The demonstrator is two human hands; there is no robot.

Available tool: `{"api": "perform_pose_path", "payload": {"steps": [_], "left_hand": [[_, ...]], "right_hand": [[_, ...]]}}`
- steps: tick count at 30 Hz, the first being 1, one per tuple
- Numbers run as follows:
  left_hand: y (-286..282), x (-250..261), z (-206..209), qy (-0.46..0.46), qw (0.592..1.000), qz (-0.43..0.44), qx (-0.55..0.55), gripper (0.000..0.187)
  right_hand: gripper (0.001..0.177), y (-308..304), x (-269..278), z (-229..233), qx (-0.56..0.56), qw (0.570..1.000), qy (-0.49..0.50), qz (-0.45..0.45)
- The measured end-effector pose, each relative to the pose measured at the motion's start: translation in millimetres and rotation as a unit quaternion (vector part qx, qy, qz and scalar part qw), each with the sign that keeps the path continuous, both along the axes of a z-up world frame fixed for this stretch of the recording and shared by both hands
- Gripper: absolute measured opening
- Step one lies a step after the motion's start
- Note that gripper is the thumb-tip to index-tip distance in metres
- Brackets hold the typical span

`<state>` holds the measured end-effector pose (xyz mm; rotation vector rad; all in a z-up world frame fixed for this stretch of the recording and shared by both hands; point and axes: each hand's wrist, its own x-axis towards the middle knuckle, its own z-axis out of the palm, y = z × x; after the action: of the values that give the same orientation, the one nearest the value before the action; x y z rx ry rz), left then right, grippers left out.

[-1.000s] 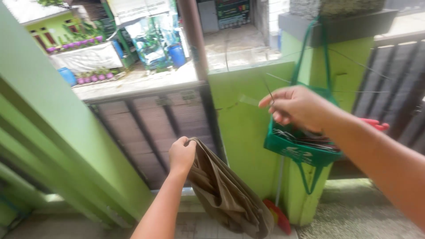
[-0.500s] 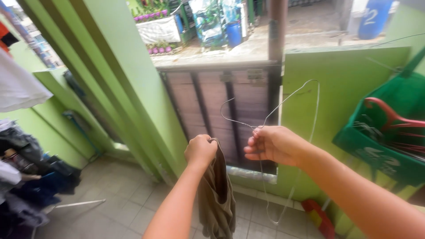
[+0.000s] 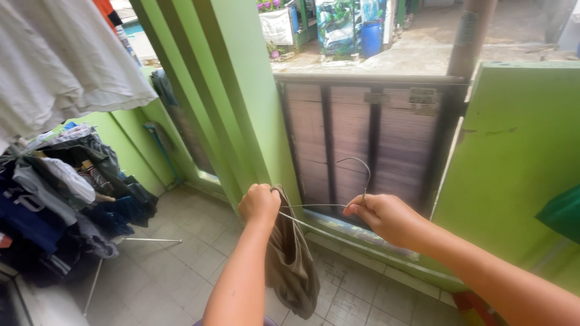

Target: Hanging wet clothes from a laundry basket onto hangers and lifting them up to a high drying rack using a reaching pole.

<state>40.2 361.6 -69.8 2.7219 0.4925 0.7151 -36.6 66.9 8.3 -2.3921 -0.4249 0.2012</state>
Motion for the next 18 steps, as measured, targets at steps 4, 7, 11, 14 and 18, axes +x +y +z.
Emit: {"api": "perform_pose_path", "payload": {"steps": [4,7,11,14,18], "left_hand": [[-5,-15,15,-0.024,0.999,-0.018,-0.014,0.026],[-25,-30,22,-0.095,0.990,-0.102,-0.018,0.019],[-25,-55,21,-0.208,0.952,-0.224,-0.005,0.019],[-4,-71,3,-0.233,0.956,-0.175,-0.031,0.041],[-2,-88,-47,-0.093,0.990,-0.072,-0.080,0.096]], "right_hand": [[0.031,40,17,-37,0.073,0.997,-0.001,0.023],[0.030,81,30,-69,0.122,0.992,-0.009,0.032],[0.029,116,43,-76,0.343,0.934,-0.095,0.017],[0.025,123,40,-36,0.483,0.875,-0.022,0.032],[0.021,129,60,20,0.601,0.799,0.013,0.032]]}}
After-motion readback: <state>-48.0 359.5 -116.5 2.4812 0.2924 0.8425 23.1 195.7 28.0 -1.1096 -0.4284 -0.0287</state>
